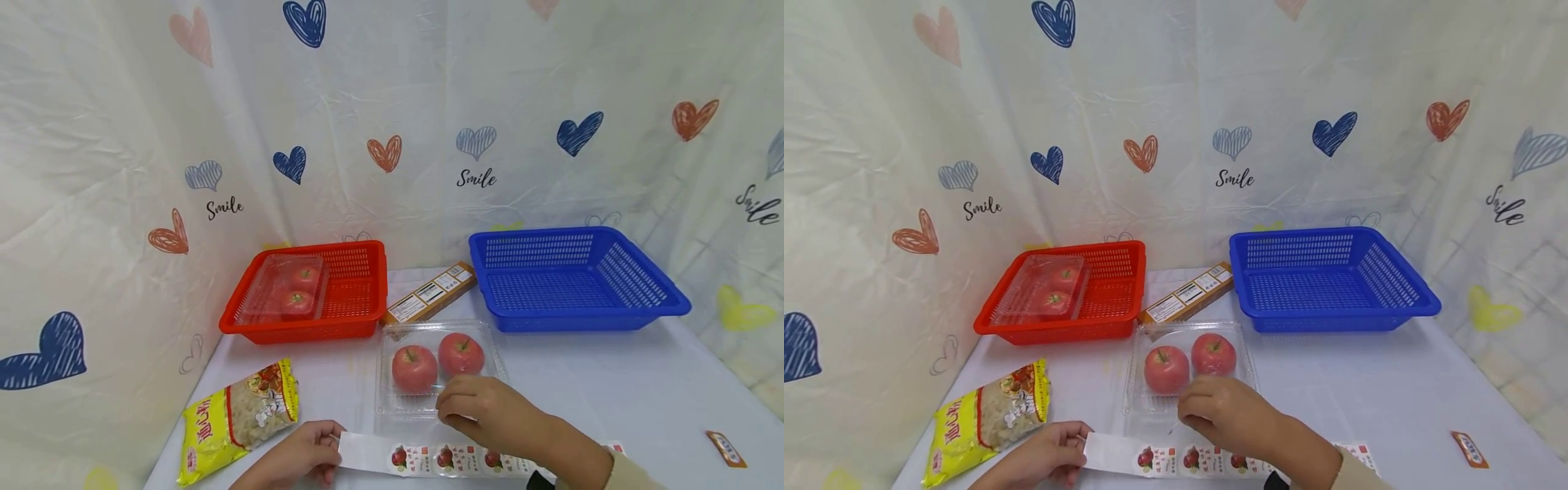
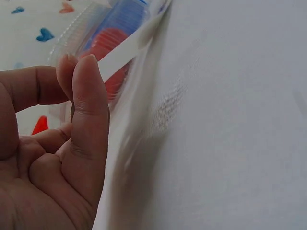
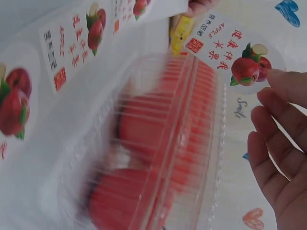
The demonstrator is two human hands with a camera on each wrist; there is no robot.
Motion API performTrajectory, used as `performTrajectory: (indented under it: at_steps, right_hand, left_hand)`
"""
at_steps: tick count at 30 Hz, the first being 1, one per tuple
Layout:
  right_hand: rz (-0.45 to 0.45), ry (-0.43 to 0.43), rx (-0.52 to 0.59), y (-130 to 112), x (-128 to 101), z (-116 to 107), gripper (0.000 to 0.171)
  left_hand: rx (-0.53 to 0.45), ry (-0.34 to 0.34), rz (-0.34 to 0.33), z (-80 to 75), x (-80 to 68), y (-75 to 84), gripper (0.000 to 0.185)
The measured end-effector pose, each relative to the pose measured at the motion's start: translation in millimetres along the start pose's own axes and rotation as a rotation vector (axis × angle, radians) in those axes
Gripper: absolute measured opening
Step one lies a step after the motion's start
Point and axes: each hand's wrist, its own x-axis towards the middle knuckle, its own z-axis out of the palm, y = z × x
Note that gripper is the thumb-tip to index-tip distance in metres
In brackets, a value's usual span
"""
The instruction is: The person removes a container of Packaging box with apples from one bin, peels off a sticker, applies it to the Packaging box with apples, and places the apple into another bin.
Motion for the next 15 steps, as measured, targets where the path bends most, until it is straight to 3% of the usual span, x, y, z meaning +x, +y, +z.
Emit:
performTrajectory:
  at_steps: [5,15]
  right_hand:
    - [0.06,-0.056,0.017,6,1,-12,0.021]
    - [0.327,-0.132,0.136,22,6,-32,0.017]
  left_hand:
    - [0.063,0.021,-0.032,-4.9,2.0,-2.8,0.032]
    - [0.302,0.094,-0.049,-3.9,1.6,3.2,0.029]
